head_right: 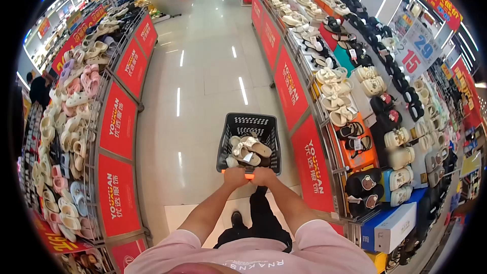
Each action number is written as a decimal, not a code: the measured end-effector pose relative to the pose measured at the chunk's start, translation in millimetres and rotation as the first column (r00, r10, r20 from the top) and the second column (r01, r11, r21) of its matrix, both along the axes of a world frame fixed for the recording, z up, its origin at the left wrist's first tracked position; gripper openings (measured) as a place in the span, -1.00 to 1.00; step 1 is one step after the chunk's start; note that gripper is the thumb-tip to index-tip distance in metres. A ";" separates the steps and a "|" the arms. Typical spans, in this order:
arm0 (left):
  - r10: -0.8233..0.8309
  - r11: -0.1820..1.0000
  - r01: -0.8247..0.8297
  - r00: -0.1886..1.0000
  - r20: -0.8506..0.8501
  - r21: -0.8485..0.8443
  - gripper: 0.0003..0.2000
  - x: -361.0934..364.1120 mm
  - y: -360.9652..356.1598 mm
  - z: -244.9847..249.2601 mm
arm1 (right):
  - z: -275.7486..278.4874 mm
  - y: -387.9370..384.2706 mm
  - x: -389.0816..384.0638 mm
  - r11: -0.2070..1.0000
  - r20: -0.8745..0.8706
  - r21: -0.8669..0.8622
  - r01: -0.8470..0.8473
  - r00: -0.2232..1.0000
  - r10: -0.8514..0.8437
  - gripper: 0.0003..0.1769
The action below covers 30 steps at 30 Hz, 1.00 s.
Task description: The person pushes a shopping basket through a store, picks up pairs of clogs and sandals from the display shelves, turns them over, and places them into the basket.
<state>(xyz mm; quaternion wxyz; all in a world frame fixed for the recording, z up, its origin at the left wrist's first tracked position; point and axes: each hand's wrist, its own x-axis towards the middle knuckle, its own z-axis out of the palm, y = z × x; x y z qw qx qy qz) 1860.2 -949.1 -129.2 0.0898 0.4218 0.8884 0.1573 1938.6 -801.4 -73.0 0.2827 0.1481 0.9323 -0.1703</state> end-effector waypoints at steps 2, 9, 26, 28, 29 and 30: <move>0.029 0.996 -0.027 0.999 0.025 -0.079 -0.71 -20.0 19.0 11.0 | -1.9 21.2 -22.1 1.000 -0.008 -0.002 -0.030 1.000 0.030 -0.54; 0.055 0.947 -0.023 0.994 0.093 -0.321 -0.63 -68.4 76.4 40.6 | 12.7 80.0 -66.5 0.997 -0.089 -0.057 -0.051 0.995 0.046 -0.62; 0.024 0.920 0.016 0.995 0.096 -0.392 -0.62 -179.5 151.9 33.3 | 6.1 155.5 -171.6 0.991 -0.207 -0.133 0.009 0.978 -0.037 -0.73; 0.019 0.937 0.029 0.991 0.132 -0.349 -0.59 -201.1 159.9 35.1 | 7.9 162.2 -187.5 0.993 -0.215 -0.116 0.036 0.975 -0.061 -0.74; 0.017 0.945 0.034 0.988 0.153 -0.324 -0.57 -211.1 163.8 35.5 | 4.8 163.7 -197.1 0.994 -0.223 -0.103 0.043 0.973 -0.065 -0.75; -0.006 0.950 0.053 0.988 0.152 -0.308 -0.56 -222.6 165.2 32.0 | 21.6 165.2 -205.4 0.994 -0.207 -0.097 0.060 0.975 -0.079 -0.74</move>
